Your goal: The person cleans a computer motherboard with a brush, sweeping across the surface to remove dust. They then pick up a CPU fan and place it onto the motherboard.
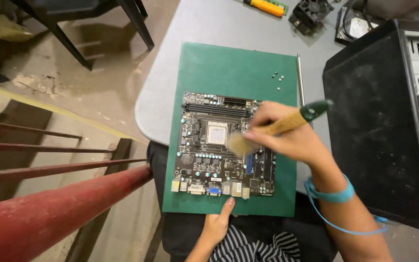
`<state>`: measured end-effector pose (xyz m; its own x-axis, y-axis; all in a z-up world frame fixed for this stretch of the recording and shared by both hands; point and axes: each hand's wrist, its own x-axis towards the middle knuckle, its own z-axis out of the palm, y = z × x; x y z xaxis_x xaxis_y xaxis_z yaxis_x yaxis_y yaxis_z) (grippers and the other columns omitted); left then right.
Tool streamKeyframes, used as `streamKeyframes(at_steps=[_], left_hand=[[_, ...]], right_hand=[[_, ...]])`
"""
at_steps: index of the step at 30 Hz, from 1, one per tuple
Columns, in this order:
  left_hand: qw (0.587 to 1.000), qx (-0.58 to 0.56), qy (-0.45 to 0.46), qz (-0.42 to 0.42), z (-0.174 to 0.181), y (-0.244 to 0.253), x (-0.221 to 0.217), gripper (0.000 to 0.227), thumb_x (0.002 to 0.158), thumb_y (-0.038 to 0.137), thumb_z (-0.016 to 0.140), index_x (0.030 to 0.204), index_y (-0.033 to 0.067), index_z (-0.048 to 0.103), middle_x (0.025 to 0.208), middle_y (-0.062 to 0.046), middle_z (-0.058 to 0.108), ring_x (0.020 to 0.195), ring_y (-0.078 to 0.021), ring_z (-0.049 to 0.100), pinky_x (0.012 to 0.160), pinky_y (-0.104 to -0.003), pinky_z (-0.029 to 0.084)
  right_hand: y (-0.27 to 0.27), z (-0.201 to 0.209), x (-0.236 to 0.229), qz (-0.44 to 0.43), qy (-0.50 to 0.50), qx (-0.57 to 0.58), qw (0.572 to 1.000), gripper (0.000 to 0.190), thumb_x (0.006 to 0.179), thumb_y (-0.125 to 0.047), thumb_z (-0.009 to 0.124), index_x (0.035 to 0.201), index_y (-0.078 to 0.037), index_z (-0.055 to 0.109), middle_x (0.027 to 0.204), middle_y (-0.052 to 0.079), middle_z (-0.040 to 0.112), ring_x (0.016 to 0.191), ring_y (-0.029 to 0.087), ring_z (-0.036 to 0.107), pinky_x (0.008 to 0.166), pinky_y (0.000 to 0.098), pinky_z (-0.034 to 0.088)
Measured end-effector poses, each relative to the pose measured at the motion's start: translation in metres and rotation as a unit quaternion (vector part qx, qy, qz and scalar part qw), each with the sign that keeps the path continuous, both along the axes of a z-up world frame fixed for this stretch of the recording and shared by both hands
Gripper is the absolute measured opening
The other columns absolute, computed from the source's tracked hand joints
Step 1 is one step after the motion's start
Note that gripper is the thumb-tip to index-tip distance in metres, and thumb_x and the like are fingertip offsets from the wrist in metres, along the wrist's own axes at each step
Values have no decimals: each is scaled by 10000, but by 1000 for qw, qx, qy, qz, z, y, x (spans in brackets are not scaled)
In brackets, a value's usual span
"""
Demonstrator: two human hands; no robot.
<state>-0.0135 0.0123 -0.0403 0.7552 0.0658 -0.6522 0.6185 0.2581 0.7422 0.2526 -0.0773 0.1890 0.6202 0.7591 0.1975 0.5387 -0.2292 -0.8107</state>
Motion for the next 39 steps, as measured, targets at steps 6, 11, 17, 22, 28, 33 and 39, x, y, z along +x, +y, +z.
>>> streamKeyframes(at_steps=[6,11,17,22,28,33,39], left_hand=[[997,9,-72,23,-1,-1,2,531,1026,458,604,638,196,355,608,45,363,580,-136,429,641,-323,405],[1000,24,-16,7,-7,-3,-2,599,1025,473,623,596,184,321,555,48,304,519,-119,393,587,-321,375],[1000,9,-20,17,-11,-5,-3,635,1033,436,648,561,191,302,513,47,283,468,-117,356,527,-326,331],[999,0,-35,10,-14,-5,-4,564,1047,406,614,568,188,410,517,49,333,469,-118,375,515,-326,379],[996,-43,66,37,-36,-10,-9,671,1027,436,687,570,172,272,509,15,230,452,-145,292,533,-343,291],[994,-29,105,15,-43,-12,-14,667,1024,480,669,590,175,265,552,21,221,494,-143,312,571,-340,317],[995,-34,95,15,-51,-13,-17,630,1035,450,638,546,161,364,492,15,263,436,-148,302,522,-360,302]], right_hand=[[-22,-21,-26,84,16,-81,993,166,976,-247,667,924,-90,674,808,23,573,666,158,597,619,299,485],[-9,-30,-23,46,-60,-91,993,216,977,-266,672,968,-54,712,885,69,635,728,211,636,666,334,531],[-51,-30,-20,-196,-97,81,972,123,1012,-143,642,998,-49,719,1069,154,661,961,245,664,863,351,575],[-75,-60,-26,-414,100,302,853,236,1090,-279,546,979,-79,603,1028,193,669,659,210,626,349,225,471],[-102,-122,-54,-409,239,357,805,278,1112,-341,487,974,-107,548,814,207,675,387,168,532,277,196,418],[-114,-119,-63,-379,182,392,818,356,1081,-378,506,867,-101,567,886,238,661,568,279,608,358,257,502],[-122,-86,-73,-327,62,373,866,436,1087,-513,514,964,-100,582,993,229,647,753,272,687,526,291,655]])
